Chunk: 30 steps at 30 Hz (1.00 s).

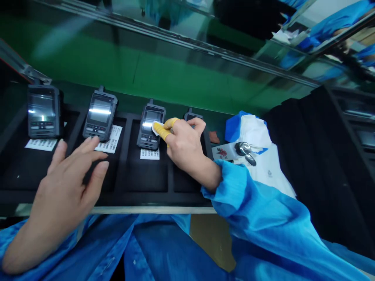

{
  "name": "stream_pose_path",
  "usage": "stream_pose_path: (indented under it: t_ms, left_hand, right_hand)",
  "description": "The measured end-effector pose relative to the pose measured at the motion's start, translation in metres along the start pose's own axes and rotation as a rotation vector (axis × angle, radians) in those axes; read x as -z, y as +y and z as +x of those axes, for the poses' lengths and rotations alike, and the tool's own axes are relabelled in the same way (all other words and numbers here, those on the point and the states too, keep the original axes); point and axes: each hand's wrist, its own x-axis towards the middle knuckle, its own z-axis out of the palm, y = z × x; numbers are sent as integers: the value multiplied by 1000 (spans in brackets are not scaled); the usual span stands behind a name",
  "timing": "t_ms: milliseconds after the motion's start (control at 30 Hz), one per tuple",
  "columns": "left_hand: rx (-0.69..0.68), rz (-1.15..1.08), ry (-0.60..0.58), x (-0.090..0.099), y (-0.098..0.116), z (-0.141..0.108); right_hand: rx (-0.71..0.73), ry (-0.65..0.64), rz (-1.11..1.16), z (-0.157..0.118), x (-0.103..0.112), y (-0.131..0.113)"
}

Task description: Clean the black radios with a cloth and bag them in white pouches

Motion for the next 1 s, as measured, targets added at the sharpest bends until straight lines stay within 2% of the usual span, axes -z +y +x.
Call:
stream_pose_path:
  t_ms: [167, 300, 433, 533, 667, 833, 867, 1000]
  left_hand:
    - [111, 132, -79, -16, -24, 2]
    - [74, 109, -126, -25, -28, 0]
    - [35, 94, -108, -29, -28, -5]
    - [-10, 101, -81, -31, -28, -6]
    - [-19, 111, -98, -31, -26, -6]
    - [-26, 95, -127, -32, -24, -7]
    - [-33, 97, -129, -32, -24, -7]
    - [-40, 87, -99, -33, -25, -8]
  right_hand:
    - [144, -73, 67, 10, 4, -5]
    - [77, 15, 82, 50, 8, -15]
    - [54, -60, 86, 97, -12, -32]
    - [63, -137, 90, 122, -34, -47]
    - [108, -212, 43, 123, -47, -65]
    - [412, -183, 58, 108, -40, -72]
    - [401, -166, 52, 110, -40, -69]
    - [173, -136, -15, 120, -46, -54]
